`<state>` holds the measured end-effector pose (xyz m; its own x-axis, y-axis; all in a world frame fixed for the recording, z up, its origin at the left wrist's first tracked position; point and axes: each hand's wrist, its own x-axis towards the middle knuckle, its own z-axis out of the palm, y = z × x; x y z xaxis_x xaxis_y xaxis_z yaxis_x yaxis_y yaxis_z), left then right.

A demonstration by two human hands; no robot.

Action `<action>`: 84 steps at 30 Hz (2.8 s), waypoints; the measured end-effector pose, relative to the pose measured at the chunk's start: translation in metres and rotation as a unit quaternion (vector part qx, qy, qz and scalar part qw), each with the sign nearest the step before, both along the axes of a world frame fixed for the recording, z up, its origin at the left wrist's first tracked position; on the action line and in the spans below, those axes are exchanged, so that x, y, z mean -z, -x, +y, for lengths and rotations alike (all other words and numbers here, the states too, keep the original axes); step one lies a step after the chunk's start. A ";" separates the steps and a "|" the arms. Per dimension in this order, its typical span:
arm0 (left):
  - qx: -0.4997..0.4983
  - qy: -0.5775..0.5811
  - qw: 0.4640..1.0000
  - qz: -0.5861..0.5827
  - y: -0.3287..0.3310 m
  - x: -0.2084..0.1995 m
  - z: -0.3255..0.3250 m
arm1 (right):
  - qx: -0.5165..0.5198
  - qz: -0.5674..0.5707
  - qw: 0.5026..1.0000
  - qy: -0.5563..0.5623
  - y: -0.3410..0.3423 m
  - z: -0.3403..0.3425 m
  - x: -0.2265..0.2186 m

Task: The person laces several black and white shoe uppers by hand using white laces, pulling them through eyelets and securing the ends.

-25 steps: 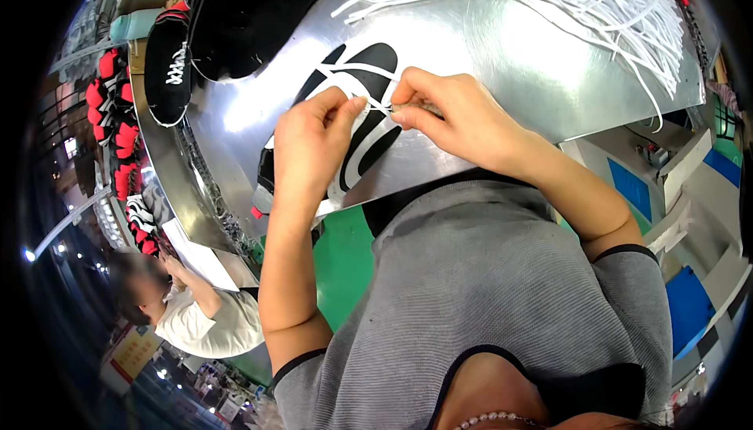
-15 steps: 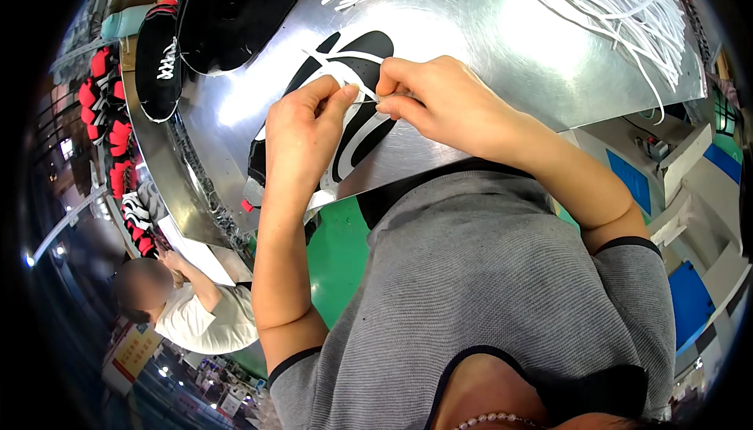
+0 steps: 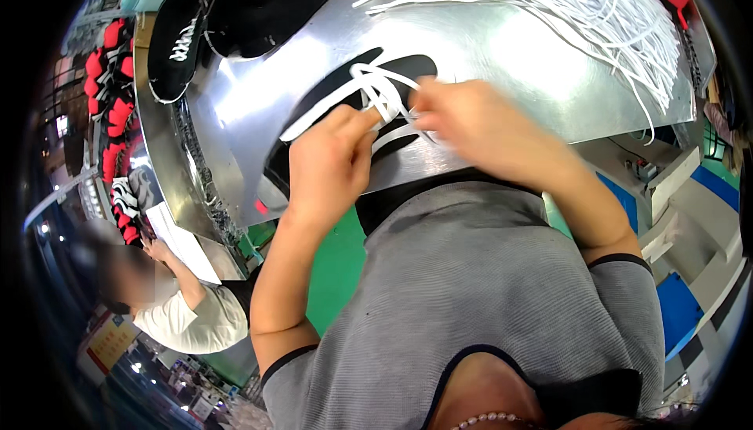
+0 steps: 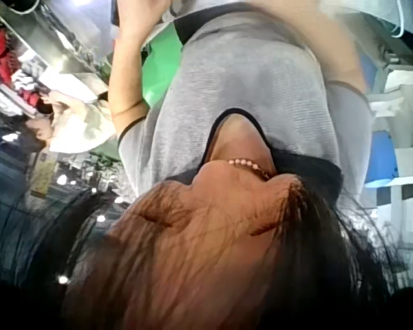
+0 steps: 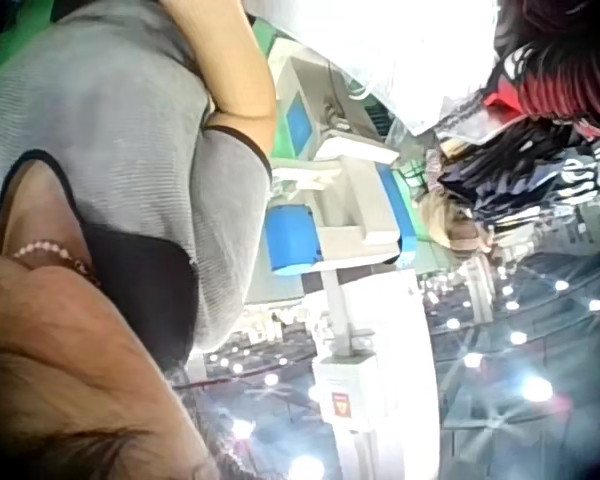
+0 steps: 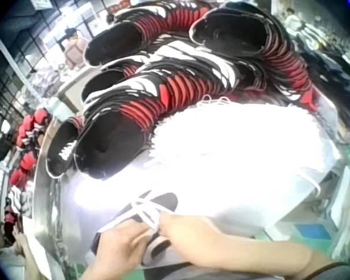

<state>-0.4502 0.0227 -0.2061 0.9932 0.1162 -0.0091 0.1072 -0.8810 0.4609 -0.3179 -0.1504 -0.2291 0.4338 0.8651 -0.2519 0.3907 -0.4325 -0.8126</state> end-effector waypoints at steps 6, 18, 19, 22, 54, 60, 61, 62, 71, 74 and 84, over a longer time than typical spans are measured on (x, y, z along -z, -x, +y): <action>0.099 -0.092 0.975 -0.176 0.009 0.009 -0.005 | 0.179 0.159 0.954 -0.181 -0.057 -0.012 0.028; -0.187 0.520 0.807 0.209 -0.011 0.019 0.034 | 0.236 0.005 0.952 -0.196 -0.008 0.026 0.033; -0.188 0.460 0.858 0.128 -0.013 0.026 0.038 | 0.253 -0.001 0.948 -0.192 -0.010 0.025 0.040; -0.212 0.303 0.927 0.055 -0.019 0.035 0.052 | 0.287 0.105 0.943 -0.133 -0.019 0.019 0.039; -0.364 -0.208 0.889 -0.183 0.142 0.009 0.240 | 0.277 0.071 0.951 -0.117 -0.062 -0.057 0.048; 0.167 0.233 0.945 -0.159 -0.023 -0.081 0.011 | 0.192 -0.282 0.940 -0.012 -0.068 -0.048 0.027; 0.114 0.224 0.951 -0.181 -0.033 -0.073 0.010 | 0.223 -0.248 0.942 -0.023 -0.069 -0.048 0.018; 0.060 0.216 0.954 -0.201 -0.043 -0.065 0.010 | 0.255 -0.216 0.942 -0.037 -0.072 -0.047 0.008; 0.000 0.115 0.970 -0.216 -0.086 -0.030 -0.018 | 0.215 0.262 0.892 -0.300 -0.033 -0.007 0.006; -0.015 0.042 0.990 -0.137 -0.065 -0.024 -0.003 | 0.268 0.317 0.863 -0.287 -0.038 -0.010 0.005; -0.251 0.501 0.758 0.333 -0.092 0.015 0.008 | 0.294 0.152 0.927 -0.175 -0.034 0.009 0.030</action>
<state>-0.3587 0.0306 -0.2211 0.5626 0.0821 -0.8226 0.8158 0.1058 0.5685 -0.2838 -0.1418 -0.2595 0.8111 0.5535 -0.1889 -0.1000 -0.1870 -0.9773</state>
